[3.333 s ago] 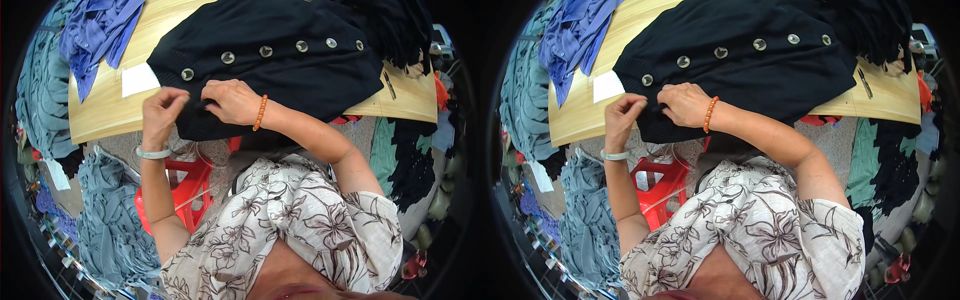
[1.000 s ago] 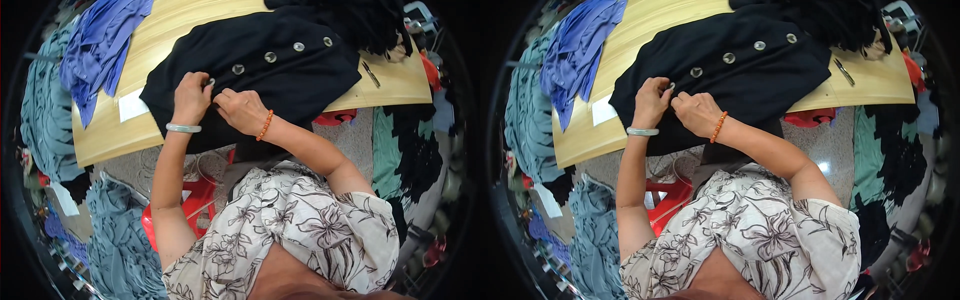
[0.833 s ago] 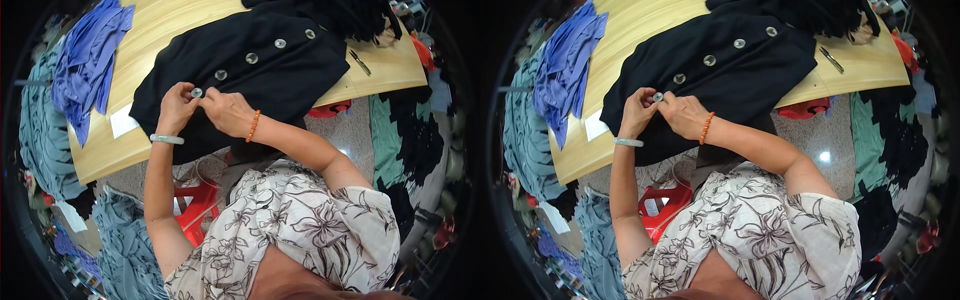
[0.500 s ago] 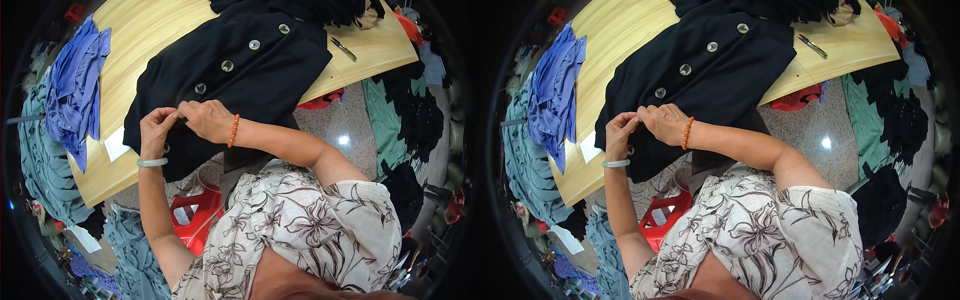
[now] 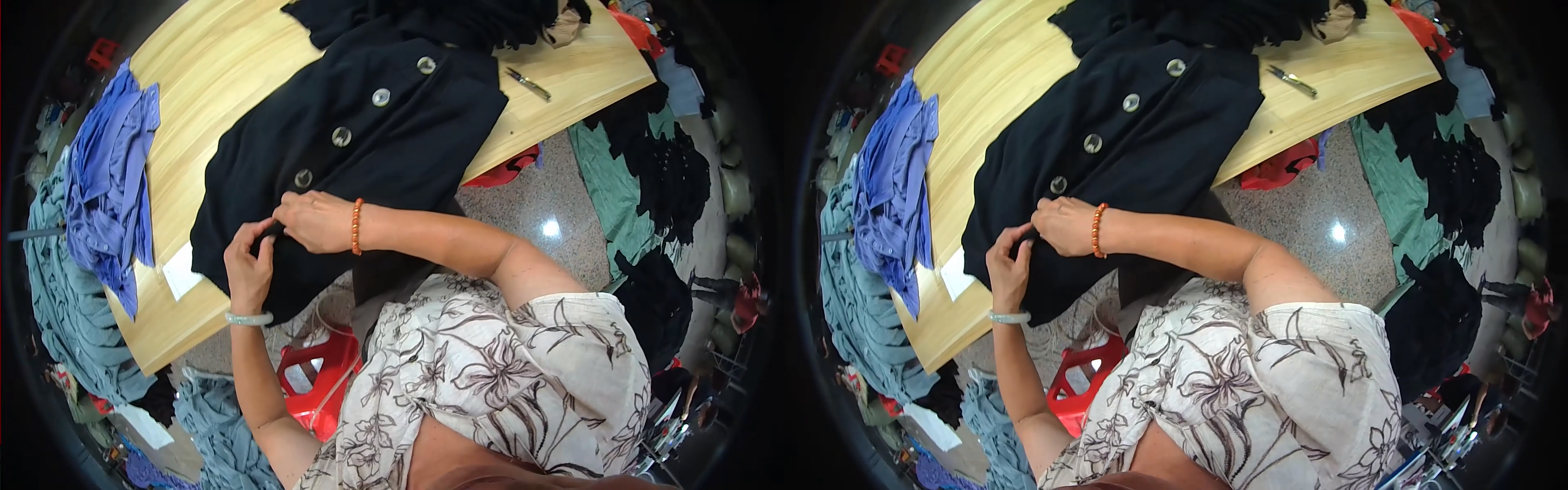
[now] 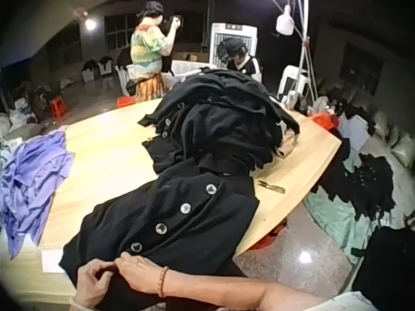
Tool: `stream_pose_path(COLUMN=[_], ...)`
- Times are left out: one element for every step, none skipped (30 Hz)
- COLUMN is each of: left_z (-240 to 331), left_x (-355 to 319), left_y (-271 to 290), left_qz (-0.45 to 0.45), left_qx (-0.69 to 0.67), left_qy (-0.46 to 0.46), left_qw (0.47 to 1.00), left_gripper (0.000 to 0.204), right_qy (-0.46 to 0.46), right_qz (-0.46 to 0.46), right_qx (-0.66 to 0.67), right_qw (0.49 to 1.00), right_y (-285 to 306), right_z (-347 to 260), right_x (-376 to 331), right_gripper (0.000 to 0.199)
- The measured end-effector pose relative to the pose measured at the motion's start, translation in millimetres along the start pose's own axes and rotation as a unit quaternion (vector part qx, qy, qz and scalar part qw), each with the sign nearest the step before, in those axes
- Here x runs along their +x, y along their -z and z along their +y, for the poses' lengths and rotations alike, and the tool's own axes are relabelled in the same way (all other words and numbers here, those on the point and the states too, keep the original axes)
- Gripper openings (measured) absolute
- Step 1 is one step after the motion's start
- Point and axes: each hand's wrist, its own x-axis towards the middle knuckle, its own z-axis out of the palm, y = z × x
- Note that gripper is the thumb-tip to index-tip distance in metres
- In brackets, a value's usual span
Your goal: Inspect and trim loose threads from black sweaters using scissors.
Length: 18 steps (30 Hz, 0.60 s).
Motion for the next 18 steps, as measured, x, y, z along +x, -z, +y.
stream_pose_path(left_z=[1, -3, -4, -6, -6, -5, -5, -7, -6, -10, -13, -16, -19, -24, -30, -33, -35, -30], left_x=[-1, 0, 0, -1, -2, -3, -5, -6, -7, -9, -11, -7, -8, -14, -13, -11, -12, -11], left_y=[0, -2, -3, -3, -2, -1, -1, -2, -3, -4, -4, -4, -2, 2, 2, 2, 0, 0], left_qz=[0.012, 0.018, 0.023, 0.024, 0.018, 0.015, 0.017, 0.018, 0.015, 0.014, 0.013, 0.014, 0.015, 0.017, 0.04, 0.065, 0.092, 0.119], left_qx=[0.009, 0.007, 0.0, -0.005, -0.009, -0.012, -0.013, -0.018, -0.036, -0.048, -0.047, -0.046, -0.013, 0.023, 0.028, 0.045, 0.052, 0.065], left_qy=[-0.012, -0.026, -0.037, -0.036, -0.036, -0.034, -0.037, -0.033, -0.008, -0.005, 0.001, 0.0, 0.003, 0.015, -0.005, -0.013, 0.004, 0.021], left_qw=[1.0, 0.999, 0.999, 0.999, 0.999, 0.999, 0.999, 0.999, 0.999, 0.999, 0.999, 0.999, 1.0, 0.999, 0.999, 0.997, 0.994, 0.991], left_gripper=[0.02, 0.019, 0.018, 0.017, 0.017, 0.017, 0.016, 0.015, 0.014, 0.014, 0.012, 0.012, 0.01, 0.008, 0.008, 0.01, 0.014, 0.018], right_qy=[0.012, 0.014, 0.023, 0.015, 0.009, 0.013, 0.011, 0.007, 0.002, 0.021, 0.023, 0.034, 0.045, 0.017, 0.014, -0.023, -0.061, -0.05], right_qz=[0.003, 0.005, 0.02, 0.022, 0.029, 0.047, 0.057, 0.052, 0.047, 0.07, 0.072, 0.08, 0.083, 0.018, 0.036, -0.007, -0.061, -0.043], right_qx=[0.01, 0.019, 0.012, 0.022, 0.023, 0.028, 0.034, 0.047, 0.061, 0.077, 0.074, 0.066, 0.065, 0.055, 0.024, -0.029, -0.093, -0.166], right_qw=[1.0, 1.0, 0.999, 0.999, 0.999, 0.998, 0.998, 0.998, 0.997, 0.994, 0.994, 0.994, 0.993, 0.998, 0.999, 0.999, 0.992, 0.984], right_y=[-1, 2, 1, -1, 0, -3, -5, -2, 0, -5, -6, -9, -14, -5, -1, 14, 32, 38], right_z=[2, 2, 3, 2, 0, 2, 2, 0, -1, -2, 1, 5, 3, -4, -5, -9, -12, -1], right_x=[1, 1, 1, 1, -1, -2, -3, -5, -7, -8, -8, -7, -8, -8, -13, -17, -19, -28], right_gripper=[0.015, 0.017, 0.021, 0.021, 0.02, 0.021, 0.022, 0.023, 0.024, 0.025, 0.025, 0.019, 0.013, 0.017, 0.021, 0.023, 0.022, 0.02])
